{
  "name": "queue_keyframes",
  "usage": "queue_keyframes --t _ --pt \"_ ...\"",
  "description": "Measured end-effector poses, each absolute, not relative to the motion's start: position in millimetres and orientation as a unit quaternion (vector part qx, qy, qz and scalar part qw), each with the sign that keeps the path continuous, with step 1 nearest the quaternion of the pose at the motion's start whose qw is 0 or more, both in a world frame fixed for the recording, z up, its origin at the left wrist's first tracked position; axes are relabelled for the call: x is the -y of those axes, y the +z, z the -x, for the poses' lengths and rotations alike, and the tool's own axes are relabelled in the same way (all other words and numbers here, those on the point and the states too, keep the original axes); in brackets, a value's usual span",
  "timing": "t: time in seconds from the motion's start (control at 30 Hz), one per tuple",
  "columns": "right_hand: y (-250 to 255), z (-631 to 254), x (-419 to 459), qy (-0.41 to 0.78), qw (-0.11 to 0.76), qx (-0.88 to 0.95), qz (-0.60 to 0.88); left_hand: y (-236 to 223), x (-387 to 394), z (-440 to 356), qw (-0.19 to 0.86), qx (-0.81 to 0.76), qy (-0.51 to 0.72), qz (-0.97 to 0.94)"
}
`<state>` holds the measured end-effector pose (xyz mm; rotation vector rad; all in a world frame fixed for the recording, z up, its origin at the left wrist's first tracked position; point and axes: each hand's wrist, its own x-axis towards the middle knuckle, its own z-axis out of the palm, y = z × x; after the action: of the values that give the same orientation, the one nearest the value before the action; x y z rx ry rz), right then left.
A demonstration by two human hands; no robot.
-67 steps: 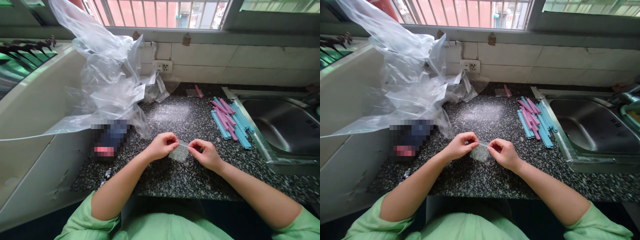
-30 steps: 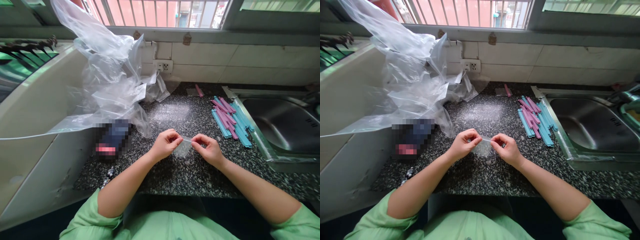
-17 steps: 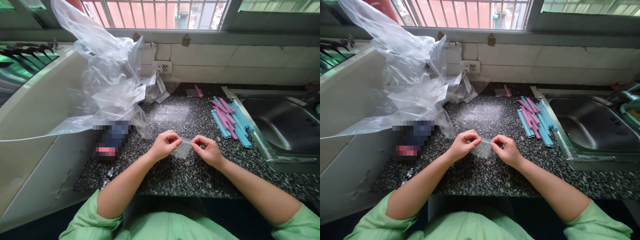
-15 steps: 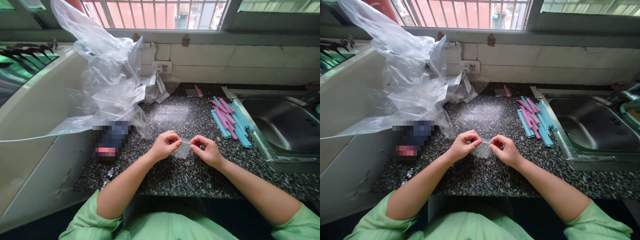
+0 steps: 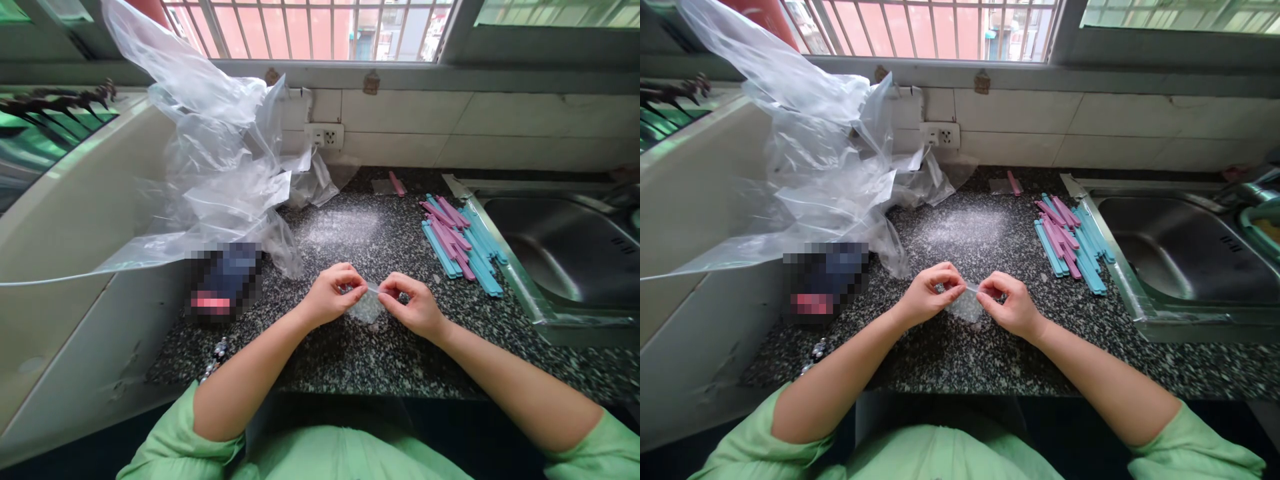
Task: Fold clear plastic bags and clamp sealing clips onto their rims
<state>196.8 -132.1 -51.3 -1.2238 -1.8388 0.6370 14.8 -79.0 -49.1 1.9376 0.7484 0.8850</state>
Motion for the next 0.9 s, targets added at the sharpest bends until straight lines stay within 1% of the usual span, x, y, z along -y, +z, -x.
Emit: queue_keyframes --t 0.2,0.4,0.57,0.67,0.8,0.9 --pt "-51.6 -195.4 131.4 0.240 0.418 0.738 0.473 -51.7 80.2 -16.3 0.403 -0.285 0.358 -0.793" --pt "-54.9 -195.7 131.3 0.240 0.409 0.739 0.478 -51.7 81.0 -16.9 0.384 -0.282 0.356 -0.804" --pt "-54.2 -193.9 132.1 0.234 0.415 0.741 0.473 -51.4 82.7 -18.2 0.377 -0.288 0.337 -0.813" --pt "-53.3 -195.7 130.1 0.224 0.443 0.723 0.480 -51.2 81.9 -17.7 0.397 -0.322 0.313 -0.801" --pt "-54.8 -200.7 124.1 0.221 0.498 0.655 0.524 -50.9 78.4 -15.5 0.432 -0.353 0.278 -0.782" --pt "-57.5 -203.4 120.5 0.240 0.514 0.617 0.546 -50.9 75.1 -13.7 0.456 -0.373 0.295 -0.752"
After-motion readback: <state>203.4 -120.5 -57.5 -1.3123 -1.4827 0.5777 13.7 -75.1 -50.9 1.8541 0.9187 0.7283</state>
